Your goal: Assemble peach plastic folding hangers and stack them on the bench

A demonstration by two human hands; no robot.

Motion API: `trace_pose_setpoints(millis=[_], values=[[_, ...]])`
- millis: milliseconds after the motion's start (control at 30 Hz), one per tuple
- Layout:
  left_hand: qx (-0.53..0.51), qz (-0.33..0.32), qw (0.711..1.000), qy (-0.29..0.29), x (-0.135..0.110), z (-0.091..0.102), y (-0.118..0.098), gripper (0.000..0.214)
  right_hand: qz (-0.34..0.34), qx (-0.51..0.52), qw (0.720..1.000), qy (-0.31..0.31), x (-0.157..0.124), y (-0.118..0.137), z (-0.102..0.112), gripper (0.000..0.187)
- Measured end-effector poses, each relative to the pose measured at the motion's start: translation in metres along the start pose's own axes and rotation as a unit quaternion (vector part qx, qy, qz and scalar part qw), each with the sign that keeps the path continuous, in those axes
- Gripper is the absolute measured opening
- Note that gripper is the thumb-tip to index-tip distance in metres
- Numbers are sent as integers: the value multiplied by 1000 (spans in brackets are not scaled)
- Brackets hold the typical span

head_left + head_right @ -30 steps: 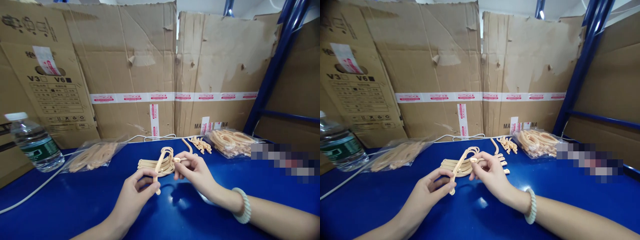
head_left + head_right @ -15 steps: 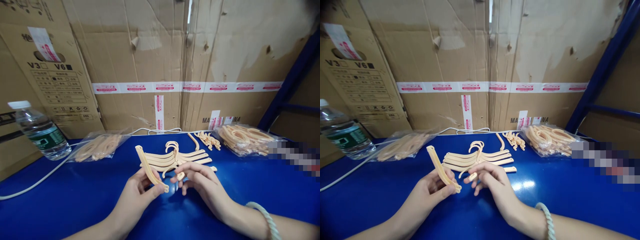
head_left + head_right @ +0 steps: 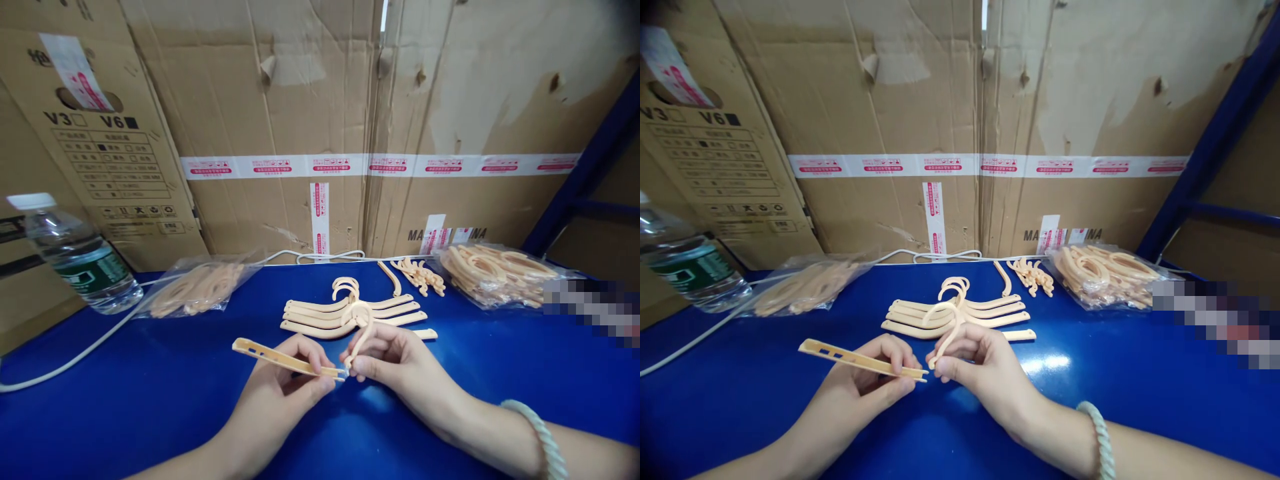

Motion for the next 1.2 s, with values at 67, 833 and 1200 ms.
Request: trace_pose_setpoints(millis=[67, 833, 1200], values=[[1, -2, 1000, -6, 0, 1, -1, 20, 5, -8, 1000, 8, 0, 2, -1, 23], [129, -19, 991, 20, -5, -6, -8, 24, -33, -45, 997, 50, 0, -7, -12, 42], [25, -16, 999, -19, -6, -10, -2, 28, -23, -67, 997, 36, -2, -8, -13, 35]])
Point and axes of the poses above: each hand's wrist, its own x-axis towards the middle knuckle, its own z-axis out of the back of the hand, y = z × x, the point moved 9 cm from there along x, towards the middle knuckle, and after that the axes turned 14 degrees about -x, right-handed, at the moved point
